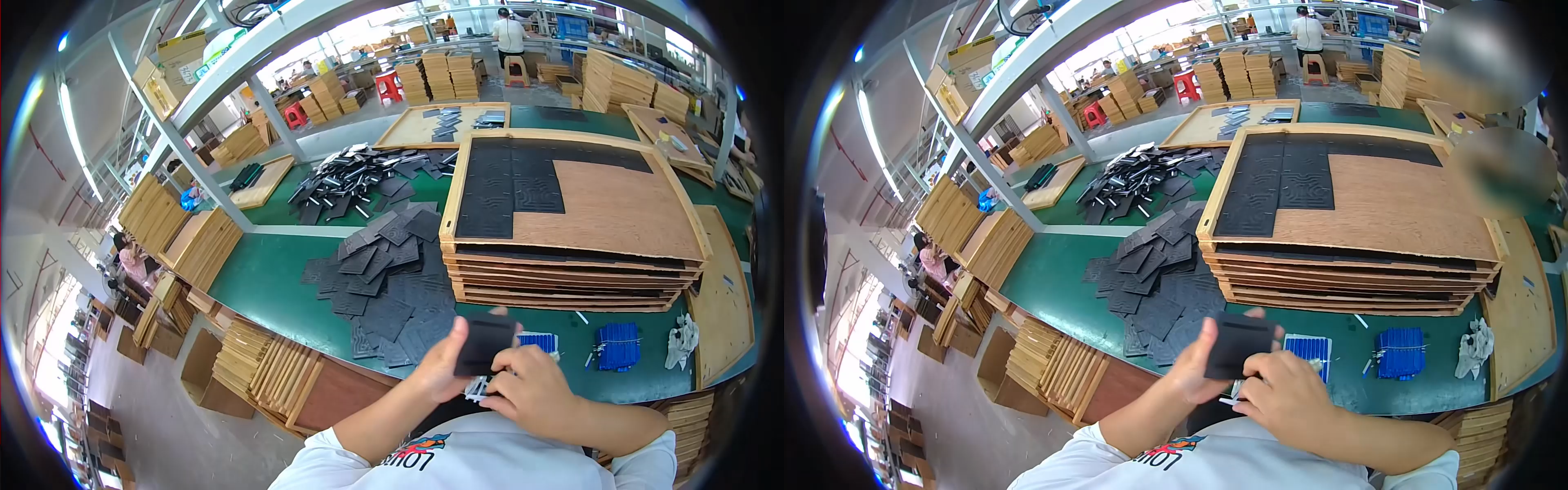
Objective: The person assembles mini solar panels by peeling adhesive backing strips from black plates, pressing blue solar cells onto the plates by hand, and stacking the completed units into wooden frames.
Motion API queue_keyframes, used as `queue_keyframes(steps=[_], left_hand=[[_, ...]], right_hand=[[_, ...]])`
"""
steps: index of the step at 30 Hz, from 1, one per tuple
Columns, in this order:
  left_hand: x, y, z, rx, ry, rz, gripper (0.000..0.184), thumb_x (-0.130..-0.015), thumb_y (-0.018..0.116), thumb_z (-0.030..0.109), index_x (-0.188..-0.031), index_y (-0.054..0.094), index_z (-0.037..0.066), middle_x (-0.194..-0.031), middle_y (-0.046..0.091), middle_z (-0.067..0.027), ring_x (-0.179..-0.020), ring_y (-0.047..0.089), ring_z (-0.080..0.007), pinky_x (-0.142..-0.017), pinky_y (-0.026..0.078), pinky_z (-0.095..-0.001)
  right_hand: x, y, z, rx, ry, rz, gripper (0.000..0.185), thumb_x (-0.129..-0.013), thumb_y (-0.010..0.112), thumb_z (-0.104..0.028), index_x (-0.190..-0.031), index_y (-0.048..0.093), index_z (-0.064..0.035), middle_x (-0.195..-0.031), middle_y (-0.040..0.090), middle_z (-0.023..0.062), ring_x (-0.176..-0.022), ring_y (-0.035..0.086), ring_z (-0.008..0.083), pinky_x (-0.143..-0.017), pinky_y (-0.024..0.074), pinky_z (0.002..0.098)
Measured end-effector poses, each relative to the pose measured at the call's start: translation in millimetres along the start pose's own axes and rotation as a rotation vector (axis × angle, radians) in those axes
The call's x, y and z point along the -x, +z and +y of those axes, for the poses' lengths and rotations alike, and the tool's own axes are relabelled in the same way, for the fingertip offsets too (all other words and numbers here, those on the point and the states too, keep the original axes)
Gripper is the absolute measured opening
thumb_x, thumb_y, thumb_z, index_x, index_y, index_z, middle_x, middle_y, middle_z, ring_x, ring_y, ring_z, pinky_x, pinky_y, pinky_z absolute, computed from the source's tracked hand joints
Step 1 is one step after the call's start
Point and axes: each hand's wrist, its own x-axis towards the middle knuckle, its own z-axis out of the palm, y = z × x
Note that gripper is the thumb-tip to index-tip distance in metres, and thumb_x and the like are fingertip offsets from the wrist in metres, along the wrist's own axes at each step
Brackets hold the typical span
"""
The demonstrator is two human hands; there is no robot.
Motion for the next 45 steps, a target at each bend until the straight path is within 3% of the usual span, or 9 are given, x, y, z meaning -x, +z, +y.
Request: queue_keyframes(steps=[5,10,13,17,23,26,31,36,45], left_hand=[[16.5,3.4,28.2,-0.226,0.245,0.022,0.078,-0.088,0.041,0.065,-0.144,0.022,0.015,-0.142,0.033,-0.0242,-0.127,0.042,-0.0336,-0.101,0.04,-0.0484],[21.0,13.1,9.4,-0.03,0.176,-0.195,0.069,-0.087,0.04,0.065,-0.142,0.028,0.025,-0.143,0.029,-0.0257,-0.127,0.039,-0.0395,-0.1,0.04,-0.0524],[18.6,9.7,-0.8,0.055,0.121,-0.2,0.066,-0.088,0.04,0.064,-0.14,0.03,0.026,-0.143,0.03,-0.0247,-0.128,0.039,-0.0394,-0.1,0.039,-0.0539],[19.1,1.6,0.1,-0.096,0.093,-0.135,0.059,-0.09,0.04,0.06,-0.138,0.032,0.026,-0.137,0.038,-0.0233,-0.113,0.054,-0.0376,-0.073,0.055,-0.0418],[16.6,-2.3,6.9,0.048,0.07,-0.067,0.06,-0.091,0.051,0.05,-0.138,0.03,0.019,-0.134,0.044,-0.0186,-0.102,0.061,-0.0326,-0.054,0.058,-0.0328],[14.8,-12.3,20.2,0.026,0.177,0.058,0.058,-0.089,0.054,0.05,-0.132,0.034,0.015,-0.13,0.047,-0.0175,-0.105,0.061,-0.0321,-0.049,0.059,-0.0317],[21.4,-29.5,9.2,0.026,0.243,0.205,0.059,-0.098,0.032,0.05,-0.142,0.028,0.011,-0.128,0.05,-0.0178,-0.1,0.063,-0.0326,-0.046,0.059,-0.0328],[15.5,-45.1,-9.7,0.033,0.21,0.086,0.058,-0.1,0.025,0.046,-0.142,0.026,0.006,-0.124,0.053,-0.0183,-0.09,0.067,-0.0276,-0.046,0.059,-0.0303],[8.2,-45.6,-14.7,0.045,0.122,0.157,0.056,-0.101,0.026,0.043,-0.141,0.027,0.004,-0.121,0.055,-0.018,-0.085,0.068,-0.0243,-0.049,0.059,-0.0312]], right_hand=[[26.2,7.0,4.8,0.28,0.067,-0.296,0.033,-0.063,0.078,-0.019,-0.092,0.063,-0.0094,-0.097,0.058,0.0051,-0.086,0.054,0.0256,-0.075,0.0437,0.0389],[12.7,-21.6,4.8,-0.888,0.642,-0.245,0.017,-0.087,0.064,-0.023,-0.085,0.066,-0.0057,-0.061,0.054,-0.0014,-0.059,0.047,0.0094,-0.055,0.0379,0.0251],[26.1,-14.8,15.4,-1.022,0.628,-0.184,0.023,-0.092,0.058,-0.023,-0.082,0.067,-0.0052,-0.062,0.053,-0.0035,-0.059,0.041,0.0038,-0.053,0.0334,0.0225],[27.8,-23.4,17.3,-1.066,0.648,-0.072,0.024,-0.092,0.057,-0.021,-0.078,0.067,-0.005,-0.065,0.056,-0.0029,-0.058,0.041,0.0039,-0.052,0.0323,0.0235],[33.6,-30.5,23.3,-0.942,0.764,-0.234,0.018,-0.089,0.061,-0.017,-0.078,0.067,-0.0038,-0.07,0.064,0.003,-0.063,0.055,0.0083,-0.058,0.0421,0.0247],[51.3,-34.3,34.2,-0.485,0.477,-0.149,0.006,-0.08,0.067,-0.012,-0.08,0.065,-0.006,-0.076,0.065,0.0083,-0.069,0.061,0.0245,-0.063,0.0465,0.0326],[98.6,-13.4,51.3,-0.165,0.431,0.034,0.013,-0.071,0.074,-0.01,-0.078,0.063,-0.0092,-0.069,0.061,0.0058,-0.061,0.058,0.0263,-0.055,0.0432,0.0361],[97.5,-16.6,68.7,0.043,0.531,0.028,0.052,-0.067,0.08,-0.021,-0.113,0.058,-0.0105,-0.119,0.058,0.0098,-0.1,0.057,0.0285,-0.074,0.0506,0.0329],[64.1,15.2,87.9,0.054,0.434,-0.034,0.069,-0.062,0.082,-0.017,-0.125,0.052,-0.012,-0.132,0.053,0.0087,-0.113,0.056,0.0306,-0.092,0.0475,0.0379]])
